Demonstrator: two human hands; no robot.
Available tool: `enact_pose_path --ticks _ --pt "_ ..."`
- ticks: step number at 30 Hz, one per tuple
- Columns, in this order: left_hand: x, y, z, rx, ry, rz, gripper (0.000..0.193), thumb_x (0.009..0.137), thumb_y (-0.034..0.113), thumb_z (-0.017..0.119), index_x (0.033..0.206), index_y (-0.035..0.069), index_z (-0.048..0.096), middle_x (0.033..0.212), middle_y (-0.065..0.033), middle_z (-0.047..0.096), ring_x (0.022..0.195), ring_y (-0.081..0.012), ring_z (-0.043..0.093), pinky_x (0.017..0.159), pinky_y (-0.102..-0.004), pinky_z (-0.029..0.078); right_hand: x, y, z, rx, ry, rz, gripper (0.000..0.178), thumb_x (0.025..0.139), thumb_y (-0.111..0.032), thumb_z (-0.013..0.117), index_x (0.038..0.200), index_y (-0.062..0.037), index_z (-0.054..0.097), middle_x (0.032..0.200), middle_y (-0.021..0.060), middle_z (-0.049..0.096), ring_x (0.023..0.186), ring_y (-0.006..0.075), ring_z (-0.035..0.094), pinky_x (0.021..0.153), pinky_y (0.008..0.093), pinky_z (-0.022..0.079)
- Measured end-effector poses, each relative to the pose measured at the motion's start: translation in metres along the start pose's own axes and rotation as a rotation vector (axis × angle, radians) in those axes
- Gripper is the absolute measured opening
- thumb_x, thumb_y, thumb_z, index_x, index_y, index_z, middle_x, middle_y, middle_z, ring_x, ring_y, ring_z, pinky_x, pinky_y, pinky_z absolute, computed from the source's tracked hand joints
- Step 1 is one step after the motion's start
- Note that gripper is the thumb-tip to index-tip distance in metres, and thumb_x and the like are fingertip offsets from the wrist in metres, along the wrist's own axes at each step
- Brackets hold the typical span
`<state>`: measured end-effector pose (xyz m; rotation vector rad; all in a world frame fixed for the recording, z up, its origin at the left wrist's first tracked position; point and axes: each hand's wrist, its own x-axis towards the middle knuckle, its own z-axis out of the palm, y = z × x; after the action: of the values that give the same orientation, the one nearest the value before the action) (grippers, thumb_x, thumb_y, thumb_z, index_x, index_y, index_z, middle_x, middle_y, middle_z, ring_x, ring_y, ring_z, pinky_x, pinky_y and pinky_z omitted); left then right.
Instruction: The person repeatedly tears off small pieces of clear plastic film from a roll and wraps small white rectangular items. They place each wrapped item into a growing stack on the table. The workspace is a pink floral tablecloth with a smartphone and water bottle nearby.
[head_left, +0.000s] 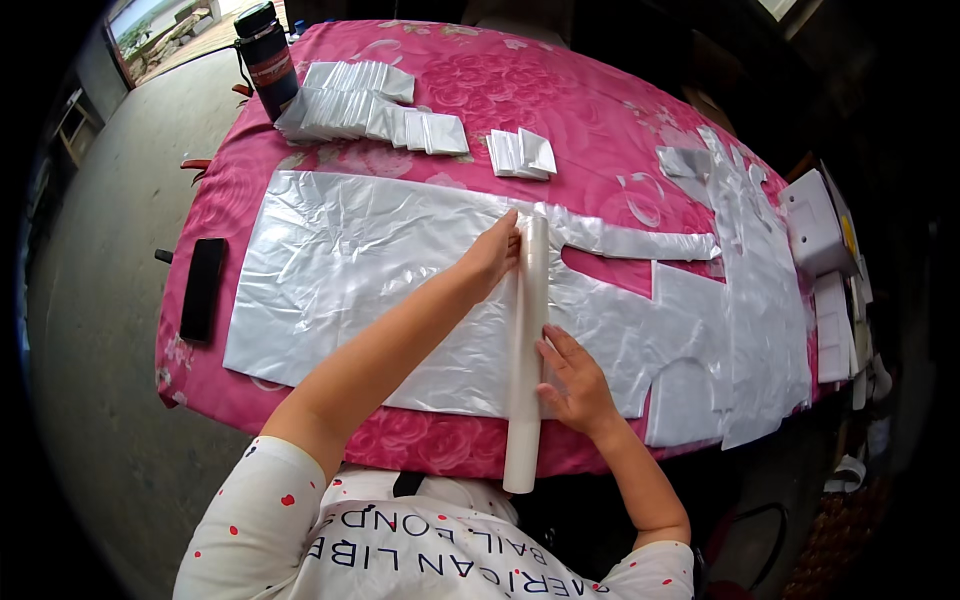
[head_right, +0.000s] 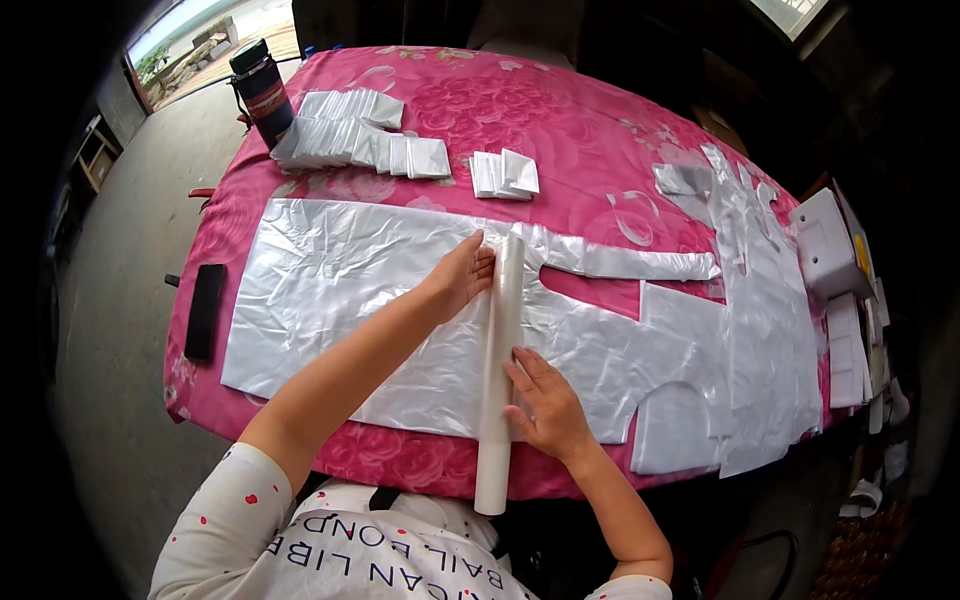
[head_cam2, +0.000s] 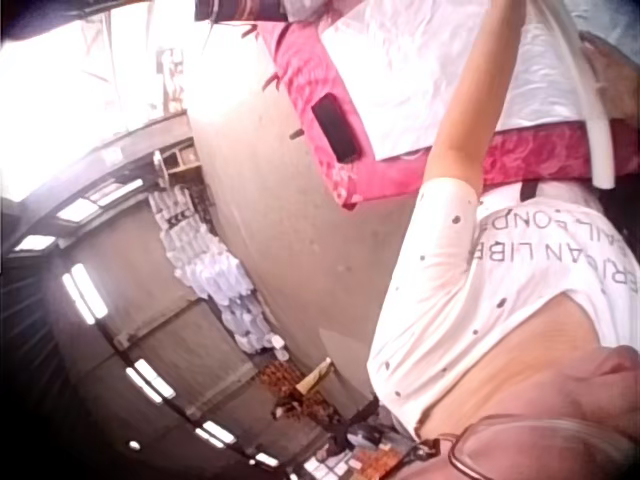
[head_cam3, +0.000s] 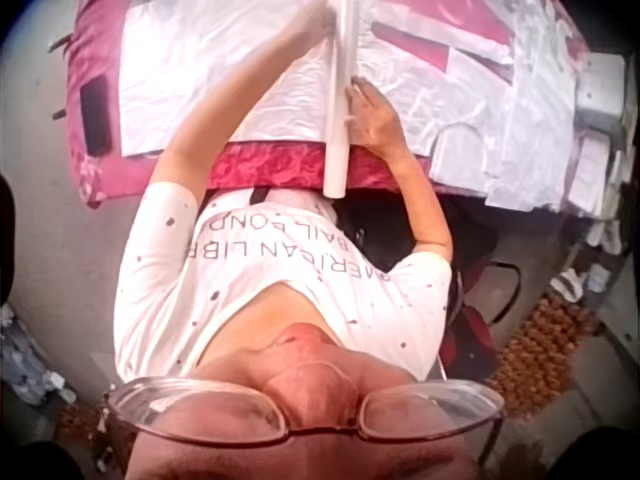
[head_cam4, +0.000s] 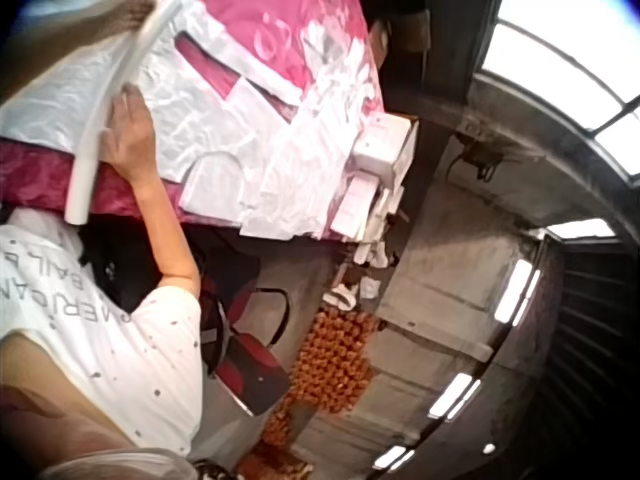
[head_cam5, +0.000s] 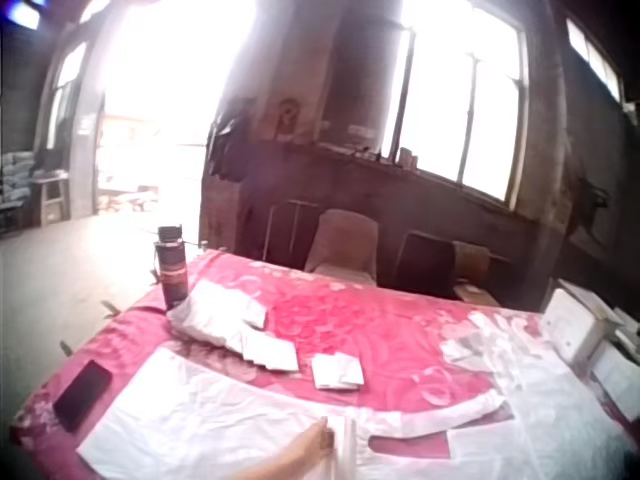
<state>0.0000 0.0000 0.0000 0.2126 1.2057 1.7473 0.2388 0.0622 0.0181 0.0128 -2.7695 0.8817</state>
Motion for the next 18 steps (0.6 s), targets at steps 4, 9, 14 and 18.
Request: enact_pose_path --ticks 4,9,14,18 --pt "-0.003 0.005 -0.003 -0.164 0.132 -0.113 0.048 0.093 0.039 0.043 0.116 -0.004 0.045 0.118 -0.0155 0.051 0.112 -0.0226 0.049 0.096 -0.0317 0.040 0.007 -0.003 -0.005 -0.160 -0.054 -0.108 0.057 0.085 -0.044 0.051 0.128 -0.0063 0.047 0.137 0.0135 0.041 0.129 0.0317 0.034 0.105 0.0414 0.028" --pt "-0.012 0.018 -0.023 0.541 0.320 0.277 0.036 0.091 0.020 0.050 0.116 -0.005 0.048 0.111 -0.0129 0.055 0.103 -0.0211 0.056 0.089 -0.0311 0.046 0.027 -0.011 -0.003 -0.264 -0.161 -0.218 0.060 0.085 -0.045 0.050 0.131 -0.0082 0.044 0.142 0.0110 0.035 0.132 0.0305 0.030 0.106 0.0421 0.026" --pt "-0.084 0.064 -0.067 0.276 0.247 0.446 0.030 0.091 0.015 0.049 0.116 0.000 0.052 0.115 -0.0085 0.056 0.105 -0.0180 0.056 0.088 -0.0294 0.044 0.075 -0.062 0.056 -0.243 -0.240 -0.238 0.062 0.088 -0.048 0.042 0.136 -0.0101 0.037 0.146 0.0107 0.026 0.137 0.0304 0.013 0.110 0.0461 0.011" --pt "-0.165 0.072 -0.116 0.393 0.317 0.486 0.029 0.092 0.017 0.048 0.116 0.002 0.053 0.117 -0.0086 0.057 0.104 -0.0163 0.057 0.087 -0.0285 0.044 0.119 -0.152 0.092 0.433 -0.506 -0.496 0.051 0.091 -0.037 0.045 0.130 -0.0050 0.043 0.138 0.0133 0.037 0.133 0.0301 0.024 0.108 0.0430 0.020"
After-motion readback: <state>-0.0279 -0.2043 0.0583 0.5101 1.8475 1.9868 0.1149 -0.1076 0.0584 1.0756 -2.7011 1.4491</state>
